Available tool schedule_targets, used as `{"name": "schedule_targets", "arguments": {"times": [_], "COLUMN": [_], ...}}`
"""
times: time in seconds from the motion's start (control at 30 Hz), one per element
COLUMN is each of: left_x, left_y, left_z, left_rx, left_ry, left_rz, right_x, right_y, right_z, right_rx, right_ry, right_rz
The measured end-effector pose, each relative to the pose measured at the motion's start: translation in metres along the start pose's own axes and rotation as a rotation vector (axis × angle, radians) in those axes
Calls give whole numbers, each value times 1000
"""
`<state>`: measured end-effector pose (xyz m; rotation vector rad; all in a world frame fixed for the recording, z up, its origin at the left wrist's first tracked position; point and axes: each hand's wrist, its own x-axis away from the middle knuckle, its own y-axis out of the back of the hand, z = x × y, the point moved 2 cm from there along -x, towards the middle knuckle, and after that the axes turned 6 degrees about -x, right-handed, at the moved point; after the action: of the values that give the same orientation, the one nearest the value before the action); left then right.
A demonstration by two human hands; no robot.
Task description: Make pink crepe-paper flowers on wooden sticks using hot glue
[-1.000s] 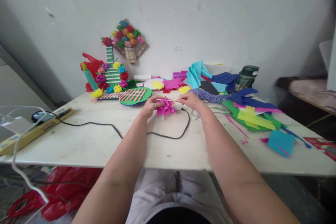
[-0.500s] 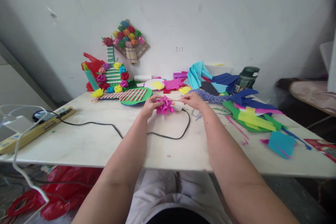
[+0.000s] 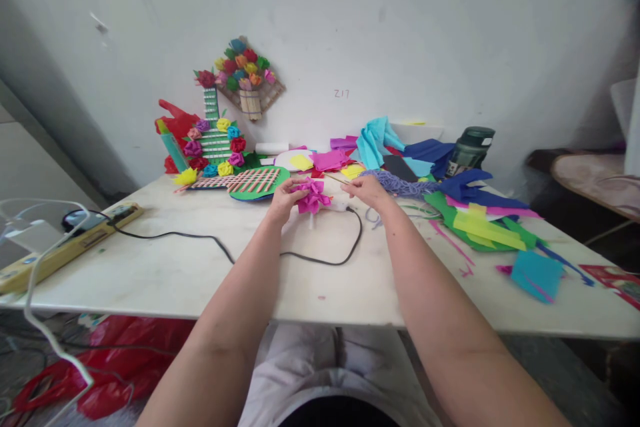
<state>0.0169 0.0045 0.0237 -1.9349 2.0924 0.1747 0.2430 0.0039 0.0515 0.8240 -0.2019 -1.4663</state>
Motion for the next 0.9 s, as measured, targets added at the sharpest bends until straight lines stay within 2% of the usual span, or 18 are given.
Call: {"name": "schedule_targets", "arguments": {"times": [0.27, 0.57, 0.73, 0.9], "left_x": [0, -1, 2, 2], "left_y": [-3, -6, -10, -11], "left_z": [2, 6, 2, -1], "left_rx": [-20, 31, 41, 98], "left_ry": [16, 21, 29, 88], "left_rz": [-7, 1, 26, 48], "right_x": [2, 2, -1, -1], "right_y": [-14, -32, -38, -36], "right_z": [11, 12, 8, 8], "right_rx": [-206, -400, -444, -528], "right_ry": [-119, -179, -236, -240], "right_rz": [-34, 112, -14, -61]}}
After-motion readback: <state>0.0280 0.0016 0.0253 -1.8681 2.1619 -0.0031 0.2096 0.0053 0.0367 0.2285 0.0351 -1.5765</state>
